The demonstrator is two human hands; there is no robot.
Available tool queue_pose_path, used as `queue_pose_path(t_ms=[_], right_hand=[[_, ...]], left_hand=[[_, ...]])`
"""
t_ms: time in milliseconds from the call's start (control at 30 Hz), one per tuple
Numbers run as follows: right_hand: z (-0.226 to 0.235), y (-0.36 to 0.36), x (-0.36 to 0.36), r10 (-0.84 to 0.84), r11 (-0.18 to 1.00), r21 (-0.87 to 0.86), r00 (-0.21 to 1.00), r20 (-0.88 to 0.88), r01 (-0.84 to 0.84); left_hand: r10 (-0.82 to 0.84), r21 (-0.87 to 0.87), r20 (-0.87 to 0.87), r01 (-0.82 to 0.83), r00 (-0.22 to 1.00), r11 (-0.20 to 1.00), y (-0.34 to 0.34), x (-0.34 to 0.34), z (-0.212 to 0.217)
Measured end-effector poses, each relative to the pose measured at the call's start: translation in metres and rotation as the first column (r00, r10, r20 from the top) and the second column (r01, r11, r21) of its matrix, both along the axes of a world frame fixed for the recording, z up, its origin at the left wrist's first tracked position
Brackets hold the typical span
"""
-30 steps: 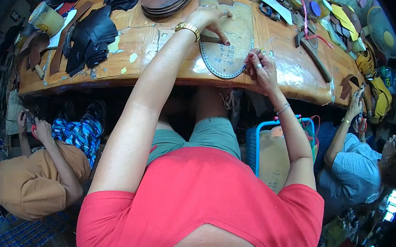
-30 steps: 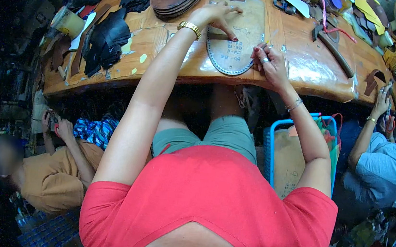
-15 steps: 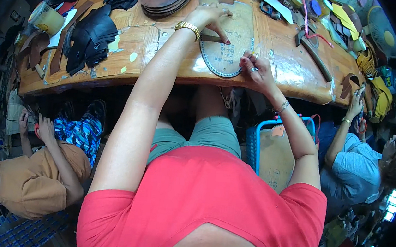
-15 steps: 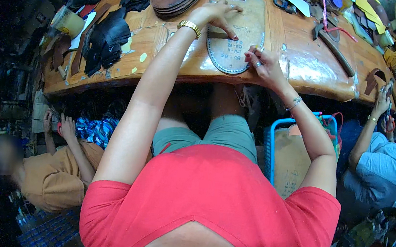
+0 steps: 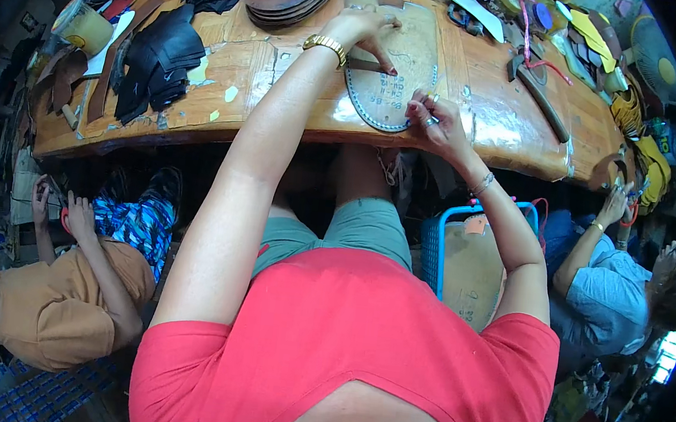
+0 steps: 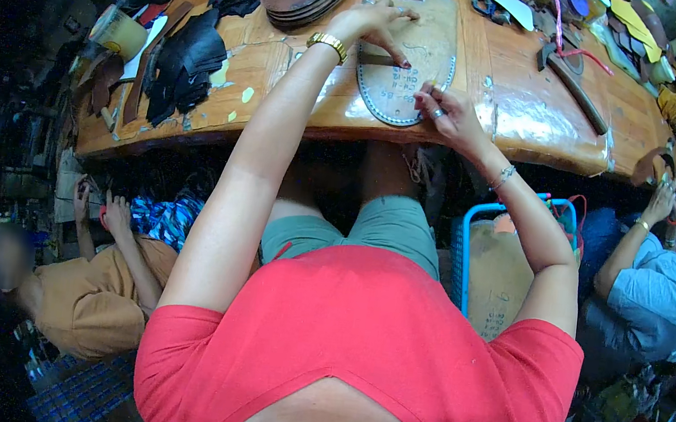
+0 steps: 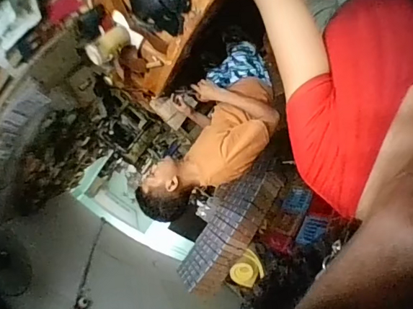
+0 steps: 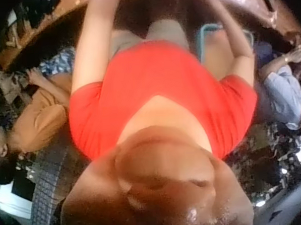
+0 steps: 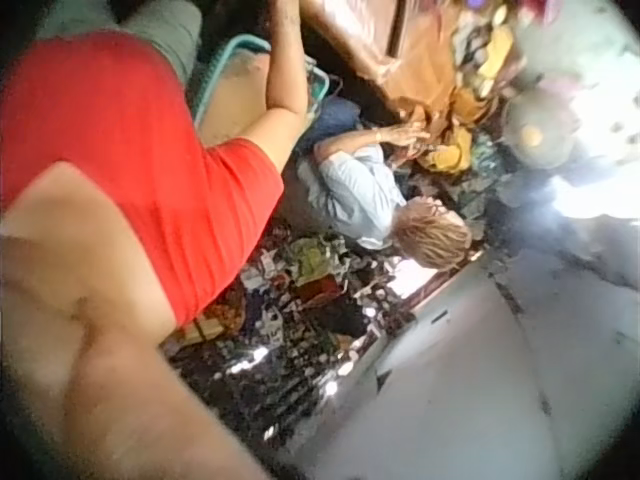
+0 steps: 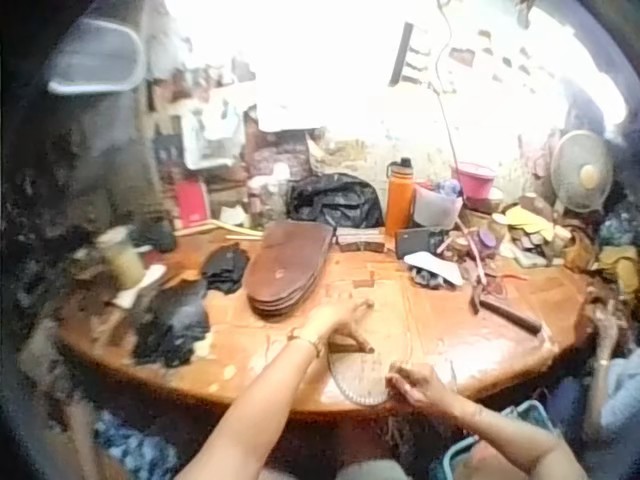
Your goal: The person uses a template to mark and cut leather pieces at a cluttered workbench. They repeatedly place a template on leather, trace or mark it, then cut or trim the leather to shape. Finished pieces are stacked on the table.
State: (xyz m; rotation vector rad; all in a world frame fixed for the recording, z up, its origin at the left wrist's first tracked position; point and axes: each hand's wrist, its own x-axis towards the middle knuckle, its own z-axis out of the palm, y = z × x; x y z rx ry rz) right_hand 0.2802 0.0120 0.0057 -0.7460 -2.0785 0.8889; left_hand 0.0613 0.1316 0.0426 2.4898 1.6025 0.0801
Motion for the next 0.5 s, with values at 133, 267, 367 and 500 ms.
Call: queue_pose_path(t_ms=[133, 267, 367, 500], right_hand=[[-0.004, 0.003, -0.002, 0.011, 0.990, -0.136, 0.996, -0.084, -0.023], [-0.004, 0.004, 0.000, -0.054, 0.875, -0.479, 0.969, -0.242, -0.071], [-0.006, 0.008, 0.003, -0.035, 0.865, -0.495, 0.975, -0.221, -0.081], [-0.004, 0.006, -0.001, -0.023, 0.894, -0.441, 0.976, -0.219, -0.078]], left_hand=[[0.004, 0.002, 0.003, -0.004, 1.000, 1.000, 0.001, -0.001, -0.001], [-0.003, -0.020, 0.010, 0.003, 1.000, 1.000, 0.002, 0.000, -0.001], [-0.006, -0.019, 0.023, 0.007, 1.000, 1.000, 0.006, -0.002, -0.004], [0.009, -0.016, 0.036, -0.008, 0.999, 1.000, 0.006, -0.002, -0.007]])
